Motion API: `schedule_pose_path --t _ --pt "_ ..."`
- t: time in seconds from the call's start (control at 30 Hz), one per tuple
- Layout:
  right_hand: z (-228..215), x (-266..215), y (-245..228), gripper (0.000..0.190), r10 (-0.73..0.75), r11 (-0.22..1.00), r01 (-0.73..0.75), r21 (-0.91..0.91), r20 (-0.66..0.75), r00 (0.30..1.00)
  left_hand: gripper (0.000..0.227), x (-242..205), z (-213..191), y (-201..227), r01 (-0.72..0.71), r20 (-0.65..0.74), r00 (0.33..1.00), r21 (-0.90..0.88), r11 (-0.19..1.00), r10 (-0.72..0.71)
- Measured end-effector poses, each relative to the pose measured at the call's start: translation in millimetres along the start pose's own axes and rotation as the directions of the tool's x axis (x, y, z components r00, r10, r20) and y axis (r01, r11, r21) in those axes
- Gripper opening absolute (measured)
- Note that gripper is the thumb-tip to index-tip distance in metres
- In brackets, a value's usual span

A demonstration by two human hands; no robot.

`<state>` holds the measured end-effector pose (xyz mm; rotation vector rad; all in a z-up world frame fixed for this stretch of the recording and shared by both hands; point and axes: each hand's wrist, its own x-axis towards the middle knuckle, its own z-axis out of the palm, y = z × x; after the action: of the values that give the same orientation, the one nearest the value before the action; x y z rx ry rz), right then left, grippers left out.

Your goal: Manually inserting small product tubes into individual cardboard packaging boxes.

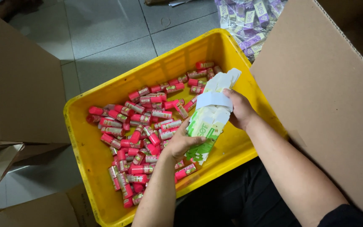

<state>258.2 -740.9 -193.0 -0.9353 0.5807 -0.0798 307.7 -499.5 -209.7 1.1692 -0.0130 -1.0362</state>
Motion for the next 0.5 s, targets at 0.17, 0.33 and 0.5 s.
schedule_pose_path --t 0.17,0.33,0.5 --pt "2 -4 -4 0.046 0.105 0.993 -0.107 0.043 0.036 0.994 0.115 -4 2 7 0.001 0.023 1.000 0.040 0.999 -0.001" --pt "10 -11 -9 0.054 0.124 0.992 -0.125 0.009 0.085 0.989 0.116 0 0 3 0.021 0.033 0.999 0.012 1.000 -0.022" --pt "12 -12 -9 0.049 -0.135 0.991 0.135 0.012 0.000 0.991 0.105 0 0 2 -0.002 0.033 0.999 -0.018 1.000 0.003"
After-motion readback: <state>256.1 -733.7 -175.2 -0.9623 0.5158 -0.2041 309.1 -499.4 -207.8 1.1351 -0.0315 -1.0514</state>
